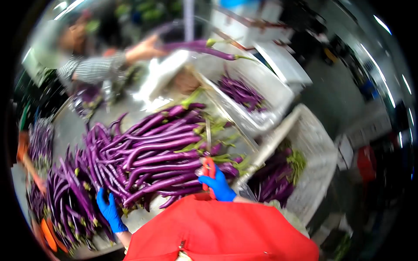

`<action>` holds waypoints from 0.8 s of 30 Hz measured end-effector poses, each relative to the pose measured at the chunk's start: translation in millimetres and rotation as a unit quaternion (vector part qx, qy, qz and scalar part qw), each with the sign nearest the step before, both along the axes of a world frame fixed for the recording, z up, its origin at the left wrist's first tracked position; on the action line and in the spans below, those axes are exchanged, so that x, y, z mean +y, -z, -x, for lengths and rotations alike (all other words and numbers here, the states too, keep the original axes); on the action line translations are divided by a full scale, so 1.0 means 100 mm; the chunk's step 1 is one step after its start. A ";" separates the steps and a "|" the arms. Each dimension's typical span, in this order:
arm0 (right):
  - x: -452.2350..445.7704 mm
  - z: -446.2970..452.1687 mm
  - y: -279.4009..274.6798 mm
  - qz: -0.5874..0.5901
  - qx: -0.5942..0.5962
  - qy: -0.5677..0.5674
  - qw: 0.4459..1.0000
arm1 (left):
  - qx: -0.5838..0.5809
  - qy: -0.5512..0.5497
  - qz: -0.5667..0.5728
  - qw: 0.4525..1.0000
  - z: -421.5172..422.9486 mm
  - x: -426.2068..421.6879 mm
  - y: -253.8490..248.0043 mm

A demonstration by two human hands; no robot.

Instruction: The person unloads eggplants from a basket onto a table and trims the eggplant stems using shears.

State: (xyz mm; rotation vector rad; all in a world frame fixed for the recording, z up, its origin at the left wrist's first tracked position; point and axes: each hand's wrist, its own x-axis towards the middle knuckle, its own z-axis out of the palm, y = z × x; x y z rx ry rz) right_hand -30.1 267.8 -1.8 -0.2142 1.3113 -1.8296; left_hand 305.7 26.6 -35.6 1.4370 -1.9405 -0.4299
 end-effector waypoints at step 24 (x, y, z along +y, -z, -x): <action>0.02 0.02 0.10 0.020 -0.022 0.053 0.998 | -0.110 0.005 0.000 0.994 0.13 -0.08 -0.04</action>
